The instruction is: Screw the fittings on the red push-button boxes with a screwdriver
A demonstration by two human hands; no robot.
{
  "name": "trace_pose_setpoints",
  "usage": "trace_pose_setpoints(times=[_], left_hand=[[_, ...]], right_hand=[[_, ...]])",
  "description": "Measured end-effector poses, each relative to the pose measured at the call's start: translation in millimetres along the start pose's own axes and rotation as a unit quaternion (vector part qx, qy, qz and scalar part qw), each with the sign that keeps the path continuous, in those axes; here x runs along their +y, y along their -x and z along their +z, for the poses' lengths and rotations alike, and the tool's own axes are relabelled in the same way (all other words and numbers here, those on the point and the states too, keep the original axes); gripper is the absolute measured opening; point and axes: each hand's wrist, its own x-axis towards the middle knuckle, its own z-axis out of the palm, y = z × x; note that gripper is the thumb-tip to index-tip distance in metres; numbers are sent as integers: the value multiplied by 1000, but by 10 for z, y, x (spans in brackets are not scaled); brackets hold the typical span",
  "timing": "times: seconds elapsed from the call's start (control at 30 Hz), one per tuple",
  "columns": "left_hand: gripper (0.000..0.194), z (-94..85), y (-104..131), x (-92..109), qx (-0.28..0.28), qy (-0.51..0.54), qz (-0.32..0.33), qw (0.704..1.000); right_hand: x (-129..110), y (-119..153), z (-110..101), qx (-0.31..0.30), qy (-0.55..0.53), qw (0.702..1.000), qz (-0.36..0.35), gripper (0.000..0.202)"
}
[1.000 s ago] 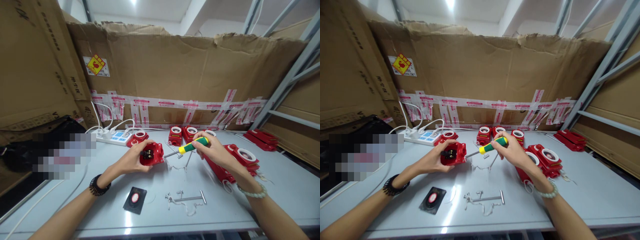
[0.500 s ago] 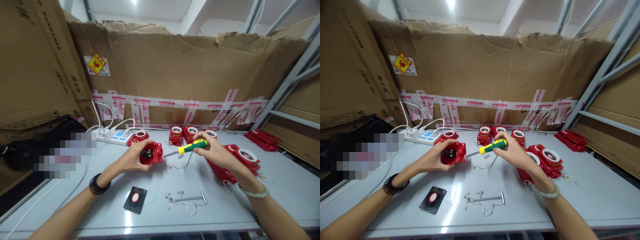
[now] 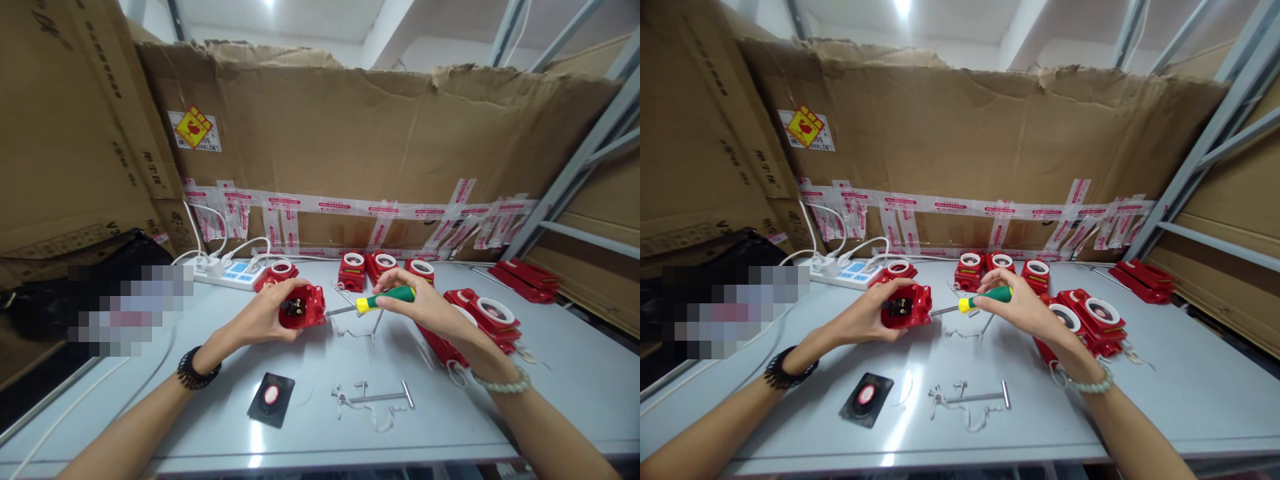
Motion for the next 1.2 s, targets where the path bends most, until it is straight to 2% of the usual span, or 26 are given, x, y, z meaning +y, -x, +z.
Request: trace_pose_setpoints(times=[0.13, 0.23, 0.43, 0.6, 0.73, 0.83, 1.0, 1.07, 1.2], left_hand=[[71, 3, -2, -1, 1, -6, 2, 1000], [71, -3, -1, 13, -3, -2, 1, 1000], [72, -21, 5, 30, -1, -10, -6, 1000], [72, -22, 7, 23, -7, -24, 0, 1000], [72, -28, 9, 26, -5, -22, 0, 1000], [73, -36, 9, 37, 5, -19, -2, 1000], [74, -27, 12, 145, 14, 14, 1, 1000], [72, -18, 15, 202, 9, 25, -2, 1000], [67, 2, 21, 263, 1, 13, -2, 1000]], right_hand=[[14, 6, 86, -20, 7, 996, 86, 35], [9, 10, 74, -40, 39, 997, 58, 33], [6, 16, -6, -39, 70, 997, 1, 25], [63, 24, 40, -104, 122, 987, -5, 17], [65, 37, 10, -52, 116, 991, 29, 14], [42, 26, 25, -31, 69, 997, 22, 23], [104, -37, 359, -18, -56, 997, 54, 37], [145, -52, 526, -9, -80, 996, 39, 42], [195, -49, 743, -17, -85, 996, 13, 31]])
